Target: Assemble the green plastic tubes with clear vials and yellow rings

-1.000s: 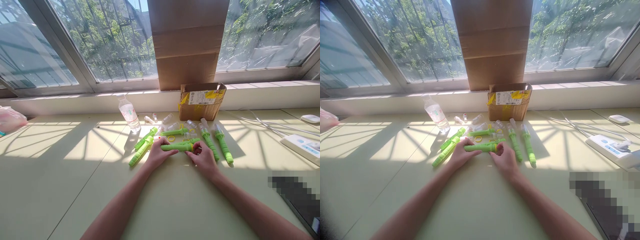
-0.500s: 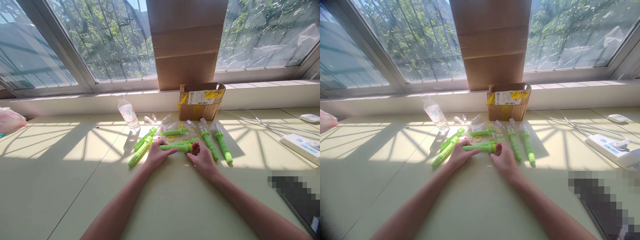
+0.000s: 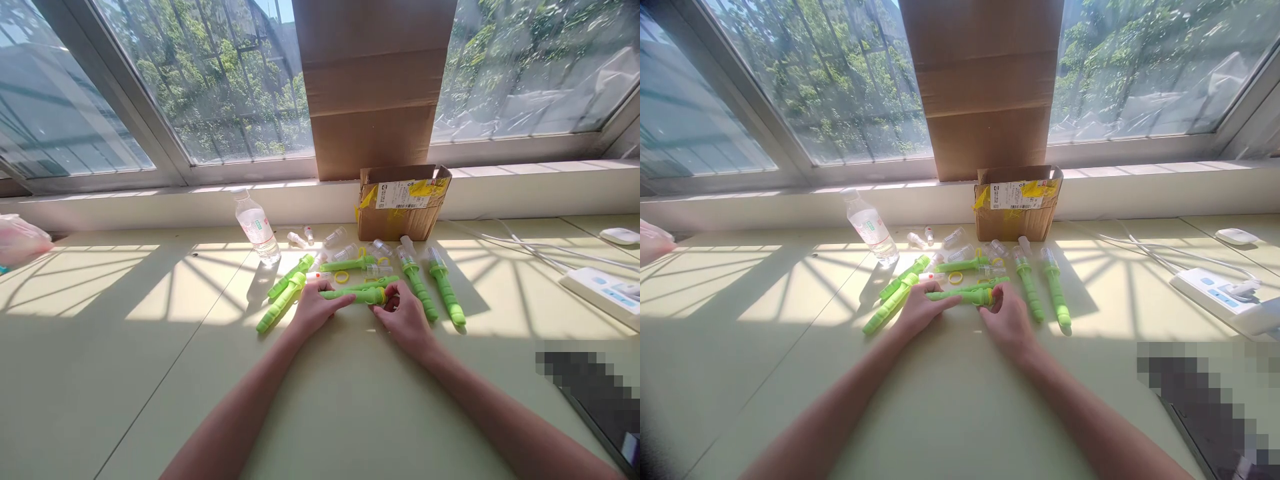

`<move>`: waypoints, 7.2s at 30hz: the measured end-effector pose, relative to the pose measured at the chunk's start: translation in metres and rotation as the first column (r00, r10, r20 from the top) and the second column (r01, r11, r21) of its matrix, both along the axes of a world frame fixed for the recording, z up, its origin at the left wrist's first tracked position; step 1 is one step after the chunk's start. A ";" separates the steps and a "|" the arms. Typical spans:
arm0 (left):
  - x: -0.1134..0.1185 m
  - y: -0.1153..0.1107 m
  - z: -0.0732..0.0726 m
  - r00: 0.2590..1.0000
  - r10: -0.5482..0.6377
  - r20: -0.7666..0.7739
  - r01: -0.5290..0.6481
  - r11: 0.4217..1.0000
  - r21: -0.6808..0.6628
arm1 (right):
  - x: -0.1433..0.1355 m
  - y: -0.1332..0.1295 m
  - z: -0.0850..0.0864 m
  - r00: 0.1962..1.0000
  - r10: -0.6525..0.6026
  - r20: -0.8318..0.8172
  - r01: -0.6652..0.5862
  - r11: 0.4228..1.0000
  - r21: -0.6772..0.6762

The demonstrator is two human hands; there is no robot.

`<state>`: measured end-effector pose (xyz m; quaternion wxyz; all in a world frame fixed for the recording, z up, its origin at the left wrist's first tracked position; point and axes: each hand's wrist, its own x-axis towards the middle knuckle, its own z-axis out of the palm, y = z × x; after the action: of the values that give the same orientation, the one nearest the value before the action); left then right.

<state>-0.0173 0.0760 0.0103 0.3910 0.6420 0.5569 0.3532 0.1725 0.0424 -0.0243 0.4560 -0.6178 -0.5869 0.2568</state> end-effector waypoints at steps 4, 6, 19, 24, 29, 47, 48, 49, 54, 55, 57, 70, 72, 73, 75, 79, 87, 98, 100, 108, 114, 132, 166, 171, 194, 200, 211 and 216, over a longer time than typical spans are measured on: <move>0.001 0.001 -0.001 1.000 -0.005 -0.012 0.005 1.000 -0.015 | 0.000 -0.001 0.000 1.000 -0.009 -0.003 0.009 1.000 0.000; 0.001 0.002 -0.002 1.000 -0.008 -0.005 0.008 1.000 -0.011 | -0.001 0.000 0.000 1.000 -0.017 -0.007 0.017 1.000 0.001; -0.001 0.001 -0.006 1.000 -0.021 -0.017 0.024 0.980 0.195 | 0.001 0.000 -0.001 0.999 -0.014 -0.050 0.012 0.999 -0.049; 0.000 0.001 -0.008 0.998 0.011 -0.066 0.003 0.980 0.199 | 0.001 0.001 0.000 1.000 0.008 -0.023 -0.009 0.999 -0.052; 0.000 0.001 -0.008 0.997 0.008 -0.079 0.007 0.982 0.190 | 0.000 0.001 0.000 1.000 -0.015 0.005 0.015 0.999 -0.038; 0.001 -0.001 -0.004 1.000 0.028 -0.001 -0.028 0.999 0.045 | -0.003 0.000 0.000 0.998 -0.004 0.056 0.002 0.999 0.041; 0.001 -0.001 -0.004 1.000 0.022 0.002 -0.022 0.999 0.038 | -0.004 0.000 0.000 0.998 -0.014 0.057 0.011 0.999 0.048; 0.001 -0.001 -0.005 1.000 0.015 0.001 -0.015 0.999 0.036 | -0.004 0.000 0.000 0.998 -0.026 0.056 0.023 0.998 0.051; 0.000 0.001 -0.008 1.000 -0.007 0.002 0.007 0.982 0.188 | -0.004 -0.001 0.001 0.997 -0.071 0.034 0.070 0.997 0.034; 0.000 0.002 -0.008 1.000 -0.022 0.003 0.021 0.972 0.236 | -0.003 -0.001 0.000 0.997 -0.075 0.025 0.075 0.997 0.025; 0.000 0.001 -0.009 0.998 -0.058 -0.005 0.057 0.957 0.283 | -0.003 -0.001 0.000 0.997 -0.079 0.002 0.079 0.997 0.010; 0.002 -0.002 -0.010 0.999 0.036 0.004 -0.036 0.978 0.206 | -0.003 -0.003 0.005 0.999 -0.024 0.032 0.024 1.000 -0.013; 0.001 -0.001 -0.010 0.999 0.042 0.008 -0.043 0.982 0.183 | -0.003 -0.003 0.006 0.999 -0.006 0.042 0.006 1.000 0.006; 0.001 0.000 -0.010 0.999 0.046 0.012 -0.047 0.984 0.172 | -0.003 -0.002 0.005 0.999 -0.002 0.045 0.001 1.000 0.015; 0.001 0.000 -0.009 0.999 0.051 0.018 -0.053 0.986 0.156 | -0.004 -0.002 0.005 0.999 -0.007 0.051 0.006 1.000 0.027; 0.003 -0.001 -0.005 0.999 0.044 0.021 -0.046 0.992 0.116 | -0.004 -0.002 0.003 0.998 -0.034 0.060 0.032 0.999 0.043; 0.004 -0.001 0.000 0.999 -0.001 0.044 0.000 1.000 0.025 | -0.004 -0.002 0.002 0.998 -0.054 0.022 0.053 0.998 0.043; 0.002 0.001 -0.004 0.998 0.013 0.054 -0.018 0.996 0.085 | -0.001 -0.001 0.000 0.999 -0.038 -0.009 0.038 0.999 -0.001; 0.003 0.000 -0.004 0.998 0.028 0.059 -0.033 0.996 0.083 | 0.000 -0.001 0.001 0.999 -0.036 0.003 0.036 0.999 0.003; 0.003 0.002 -0.002 0.992 0.097 0.078 -0.097 0.995 -0.010 | -0.004 -0.004 0.002 0.997 0.014 0.076 -0.017 0.999 0.038; 0.002 0.004 -0.001 0.995 0.000 0.101 -0.006 0.999 0.054 | -0.005 -0.003 0.001 0.999 -0.034 0.012 0.033 0.999 0.040; 0.002 0.003 -0.002 0.999 0.032 0.004 -0.033 0.999 0.020 | -0.002 -0.001 0.002 0.999 -0.025 0.021 0.024 0.999 0.026; 0.002 0.001 -0.003 0.998 0.056 0.017 -0.057 0.996 0.073 | -0.001 -0.001 0.003 0.999 0.030 0.035 -0.030 1.000 0.006; 0.004 -0.001 0.002 0.997 0.064 0.045 -0.063 0.998 -0.019 | -0.002 -0.001 0.000 0.998 0.034 0.058 -0.037 0.998 0.047; -0.005 0.005 0.004 0.996 -0.083 0.023 0.078 0.984 0.161 | -0.006 -0.007 -0.002 0.990 -0.062 0.125 0.040 0.985 0.168; 0.000 0.002 0.000 0.999 -0.002 0.053 -0.003 0.996 0.093 | -0.004 -0.004 0.000 0.989 -0.026 0.147 0.013 0.996 0.092; 0.002 0.002 -0.005 0.996 -0.040 -0.085 0.056 0.979 0.195 | -0.002 -0.003 0.000 0.994 -0.057 0.099 0.050 0.996 0.075; 0.002 0.000 -0.009 0.982 -0.043 -0.181 0.092 0.958 0.272 | -0.001 -0.002 -0.001 0.994 -0.063 0.088 0.057 0.996 0.074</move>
<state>-0.0151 0.0757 0.0014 0.2585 0.7378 0.5111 0.3573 0.1719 0.0402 -0.0248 0.4585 -0.6293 -0.5968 0.1938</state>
